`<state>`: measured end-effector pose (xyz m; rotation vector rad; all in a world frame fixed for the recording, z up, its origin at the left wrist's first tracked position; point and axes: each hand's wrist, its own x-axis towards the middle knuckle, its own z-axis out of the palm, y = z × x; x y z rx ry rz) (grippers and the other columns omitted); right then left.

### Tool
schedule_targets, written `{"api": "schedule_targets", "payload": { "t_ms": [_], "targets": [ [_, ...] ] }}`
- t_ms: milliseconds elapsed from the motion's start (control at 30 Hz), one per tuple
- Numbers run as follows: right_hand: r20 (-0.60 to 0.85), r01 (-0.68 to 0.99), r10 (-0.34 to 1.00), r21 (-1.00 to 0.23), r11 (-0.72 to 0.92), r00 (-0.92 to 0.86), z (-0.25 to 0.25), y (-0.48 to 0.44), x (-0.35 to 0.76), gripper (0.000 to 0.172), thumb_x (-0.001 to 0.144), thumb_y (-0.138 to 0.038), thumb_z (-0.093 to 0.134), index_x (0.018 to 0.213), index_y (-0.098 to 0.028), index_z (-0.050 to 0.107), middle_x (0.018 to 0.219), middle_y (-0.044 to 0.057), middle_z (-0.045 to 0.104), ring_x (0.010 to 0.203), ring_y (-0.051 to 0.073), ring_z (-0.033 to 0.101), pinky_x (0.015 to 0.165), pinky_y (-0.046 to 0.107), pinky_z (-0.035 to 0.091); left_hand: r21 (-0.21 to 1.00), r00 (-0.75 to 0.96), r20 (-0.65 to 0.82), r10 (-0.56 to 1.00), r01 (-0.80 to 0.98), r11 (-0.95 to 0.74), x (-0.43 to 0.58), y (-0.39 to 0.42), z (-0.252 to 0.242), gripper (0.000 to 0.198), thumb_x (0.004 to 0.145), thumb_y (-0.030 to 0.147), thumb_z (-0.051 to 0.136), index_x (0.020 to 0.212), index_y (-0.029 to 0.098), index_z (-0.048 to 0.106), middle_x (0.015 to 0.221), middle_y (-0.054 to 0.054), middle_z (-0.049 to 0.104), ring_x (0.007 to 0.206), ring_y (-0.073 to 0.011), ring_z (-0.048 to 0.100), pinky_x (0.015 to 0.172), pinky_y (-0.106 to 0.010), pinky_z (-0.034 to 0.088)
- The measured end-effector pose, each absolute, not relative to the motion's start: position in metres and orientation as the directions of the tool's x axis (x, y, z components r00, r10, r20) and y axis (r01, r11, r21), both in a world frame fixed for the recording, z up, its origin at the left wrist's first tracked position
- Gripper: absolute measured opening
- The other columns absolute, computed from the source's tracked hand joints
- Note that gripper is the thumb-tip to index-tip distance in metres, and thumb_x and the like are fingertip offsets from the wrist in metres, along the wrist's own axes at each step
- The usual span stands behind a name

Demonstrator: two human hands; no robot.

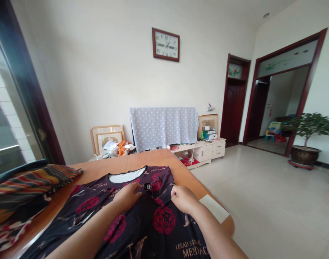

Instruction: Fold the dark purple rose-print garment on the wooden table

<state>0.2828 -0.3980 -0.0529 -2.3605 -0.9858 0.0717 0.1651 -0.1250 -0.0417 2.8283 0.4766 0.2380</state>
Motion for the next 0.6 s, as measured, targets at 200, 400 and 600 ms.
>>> {"api": "schedule_targets", "payload": {
  "t_ms": [200, 400, 600],
  "targets": [
    [0.264, 0.656, 0.633, -0.537, -0.531, 0.728, -0.057, -0.400, 0.283, 0.020, 0.078, -0.012, 0.050, 0.088, -0.023, 0.064, 0.085, 0.000, 0.068, 0.077, 0.014, 0.058, 0.067, 0.022, 0.034, 0.436, 0.901, 0.147, 0.408, 0.311, -0.844, 0.210, -0.139, -0.055, 0.047, 0.082, 0.026, 0.055, 0.129, 0.030, 0.060, 0.121, -0.008, 0.070, 0.109, -0.0260, 0.065, 0.089, -0.034, 0.046],
    [0.224, 0.632, 0.631, -0.547, -0.549, 0.743, -0.062, -0.404, 0.283, 0.023, 0.076, -0.010, 0.050, 0.092, -0.023, 0.060, 0.086, 0.000, 0.065, 0.076, 0.014, 0.056, 0.064, 0.022, 0.031, 0.620, 0.863, 0.132, 0.487, 0.312, -0.720, 0.234, -0.140, -0.059, 0.020, 0.076, 0.023, 0.060, 0.091, 0.027, 0.073, 0.095, -0.005, 0.075, 0.093, -0.0250, 0.068, 0.081, -0.033, 0.049],
    [0.231, 0.625, 0.615, -0.537, -0.566, 0.754, -0.065, -0.404, 0.287, 0.022, 0.073, -0.007, 0.050, 0.088, -0.023, 0.055, 0.083, -0.002, 0.063, 0.074, 0.013, 0.054, 0.065, 0.022, 0.030, 0.910, 0.732, -0.002, 0.682, 0.284, -0.302, 0.250, -0.129, -0.063, 0.034, 0.087, 0.022, 0.048, 0.118, 0.015, 0.060, 0.083, -0.006, 0.072, 0.067, -0.0149, 0.068, 0.061, -0.024, 0.050]
  ]
}}
